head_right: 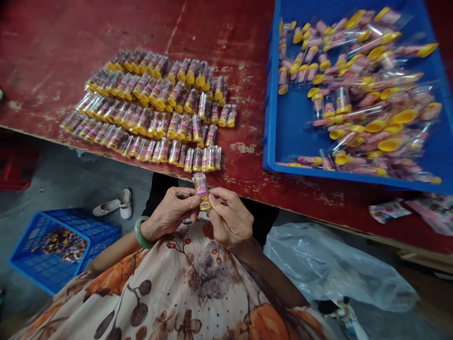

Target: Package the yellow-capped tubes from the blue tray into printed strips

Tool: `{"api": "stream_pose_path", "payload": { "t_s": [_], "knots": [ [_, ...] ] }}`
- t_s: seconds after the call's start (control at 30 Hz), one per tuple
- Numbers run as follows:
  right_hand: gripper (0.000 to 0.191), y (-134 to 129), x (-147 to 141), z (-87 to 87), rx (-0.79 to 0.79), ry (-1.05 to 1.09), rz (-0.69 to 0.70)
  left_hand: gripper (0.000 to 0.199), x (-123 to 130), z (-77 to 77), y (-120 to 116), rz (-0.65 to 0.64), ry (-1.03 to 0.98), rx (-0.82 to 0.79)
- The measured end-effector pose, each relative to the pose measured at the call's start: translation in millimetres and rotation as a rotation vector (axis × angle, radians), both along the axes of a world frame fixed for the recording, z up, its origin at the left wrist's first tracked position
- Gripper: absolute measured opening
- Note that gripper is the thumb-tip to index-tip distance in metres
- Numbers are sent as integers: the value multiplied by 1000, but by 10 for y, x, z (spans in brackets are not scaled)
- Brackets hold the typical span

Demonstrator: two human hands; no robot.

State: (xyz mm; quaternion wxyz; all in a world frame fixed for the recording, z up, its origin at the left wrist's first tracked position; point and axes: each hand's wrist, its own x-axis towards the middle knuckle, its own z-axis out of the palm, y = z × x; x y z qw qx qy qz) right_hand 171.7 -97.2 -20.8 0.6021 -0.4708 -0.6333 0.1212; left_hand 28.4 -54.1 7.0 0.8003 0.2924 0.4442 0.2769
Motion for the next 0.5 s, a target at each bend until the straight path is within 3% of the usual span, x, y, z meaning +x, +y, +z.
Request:
{"api": "stream_pose_path", "payload": {
  "t_s": [0.37,0.5],
  "knots": [
    [39,56,-53,6,55,-20,-12,46,20,46,5,21,33,-7],
    [42,73,-19,22,27,-62,49,42,-95,81,38,35,86,61]
  ]
}}
